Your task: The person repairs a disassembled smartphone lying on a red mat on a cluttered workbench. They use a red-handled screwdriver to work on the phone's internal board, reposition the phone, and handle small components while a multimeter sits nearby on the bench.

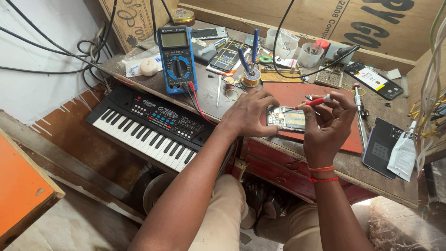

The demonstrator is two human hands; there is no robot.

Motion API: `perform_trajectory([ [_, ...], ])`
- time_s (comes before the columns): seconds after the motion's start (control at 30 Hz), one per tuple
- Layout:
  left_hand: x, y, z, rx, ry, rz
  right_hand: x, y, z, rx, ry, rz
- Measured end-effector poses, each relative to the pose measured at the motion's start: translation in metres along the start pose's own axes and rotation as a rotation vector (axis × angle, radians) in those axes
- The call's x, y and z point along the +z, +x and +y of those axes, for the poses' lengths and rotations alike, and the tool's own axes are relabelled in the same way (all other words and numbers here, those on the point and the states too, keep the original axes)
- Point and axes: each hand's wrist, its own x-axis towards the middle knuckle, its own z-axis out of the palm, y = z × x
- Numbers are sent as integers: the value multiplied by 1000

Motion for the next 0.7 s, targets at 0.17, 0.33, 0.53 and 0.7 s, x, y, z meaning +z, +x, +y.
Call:
perform_trajectory([
  [0.17,1,0,0,-2,-6,-3,0,2,-1,39,57,10],
  [0.33,1,0,-1,11,-7,3,3,3,-3,26,50,-67],
  [0.53,-1,0,1,9,-14,-2,6,5,-3,39,37,-107],
  [0.7,-1,-1,0,36,-17,27,6,5,-2,35,19,-114],
])
